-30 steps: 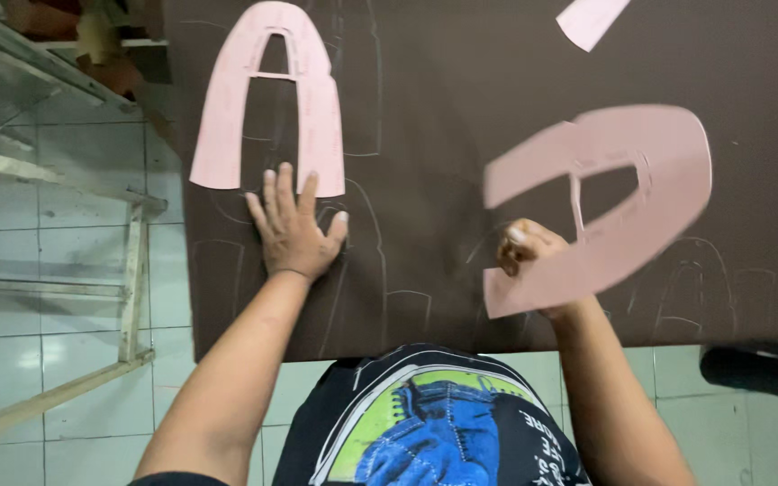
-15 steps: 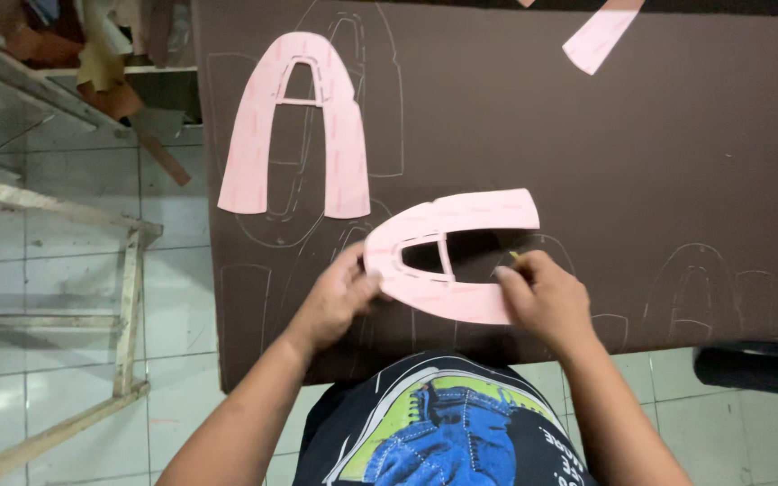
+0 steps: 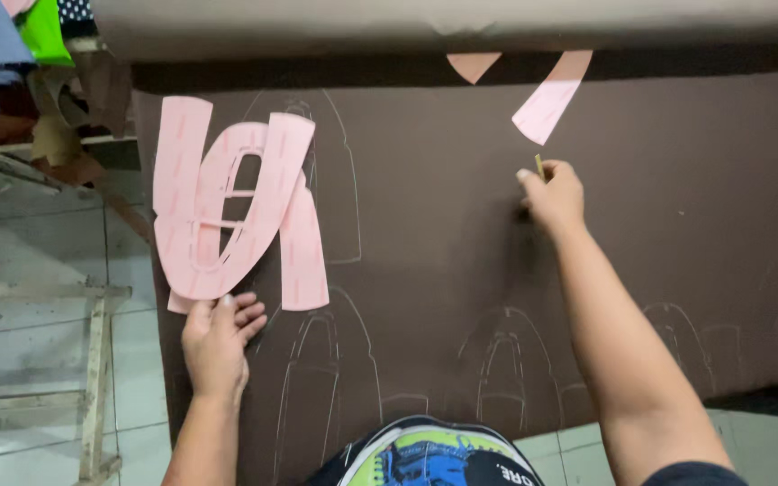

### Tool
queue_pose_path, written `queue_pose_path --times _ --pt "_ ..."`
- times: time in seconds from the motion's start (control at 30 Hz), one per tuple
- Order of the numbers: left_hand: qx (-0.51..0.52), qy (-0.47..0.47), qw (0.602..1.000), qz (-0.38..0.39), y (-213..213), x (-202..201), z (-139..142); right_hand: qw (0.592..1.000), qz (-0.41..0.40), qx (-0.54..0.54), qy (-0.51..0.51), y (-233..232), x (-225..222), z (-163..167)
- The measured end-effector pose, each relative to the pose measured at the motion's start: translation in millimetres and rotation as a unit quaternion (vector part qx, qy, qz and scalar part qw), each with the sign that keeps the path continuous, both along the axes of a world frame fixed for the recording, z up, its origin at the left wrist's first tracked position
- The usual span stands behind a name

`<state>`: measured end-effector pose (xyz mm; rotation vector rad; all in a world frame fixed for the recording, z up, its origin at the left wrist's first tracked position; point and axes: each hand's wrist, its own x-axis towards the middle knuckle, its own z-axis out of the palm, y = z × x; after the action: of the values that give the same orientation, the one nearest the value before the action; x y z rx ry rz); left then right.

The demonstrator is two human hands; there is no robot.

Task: The person places pink paper shoe-pattern templates onto a large brown sheet and traces their outlines with a pencil. They repeatedly reposition the templates to align with pre-drawn lines and trace multiple sections of the pattern.

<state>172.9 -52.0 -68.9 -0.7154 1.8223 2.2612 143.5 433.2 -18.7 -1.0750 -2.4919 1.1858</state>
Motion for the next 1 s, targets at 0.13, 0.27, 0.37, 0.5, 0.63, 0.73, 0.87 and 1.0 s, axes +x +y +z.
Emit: queue_pose_path --times 0.13,0.27,0.37,0.5,0.63,0.73,0.87,1.0 --pt "-0.022 -0.012 1.0 0.015 6 -9 -10 0.991 -0.099 0.077 -0.054 22 -67 11" --pt "-0.006 -0.045 0.997 0.055 7 -13 -7 0.967 -0.161 0.144 -0.134 16 -108 21" --pt "-0.012 -0.06 0.996 0.063 8 -19 -5 0.974 -0.195 0.052 -0.098 12 -119 17" --pt "-0.021 -0.066 0.996 0.054 8 -23 -6 0.975 -0.206 -0.079 -0.003 33 -120 15" --pt "-0.024 -0.075 0.995 0.054 5 -23 -8 0.943 -0.193 -0.272 0.006 51 -87 9" --pt "-0.016 -0.088 0.995 0.046 2 -25 -9 0.921 -0.184 -0.344 0.012 46 -50 -4" --pt "-0.096 -0.107 0.99 -0.004 -20 -24 -2 0.906 -0.122 -0.401 0.059 24 14 -15" --pt "-0.545 0.034 0.837 -0.047 -41 -15 10 0.94 -0.092 -0.322 0.063 -12 80 -8"
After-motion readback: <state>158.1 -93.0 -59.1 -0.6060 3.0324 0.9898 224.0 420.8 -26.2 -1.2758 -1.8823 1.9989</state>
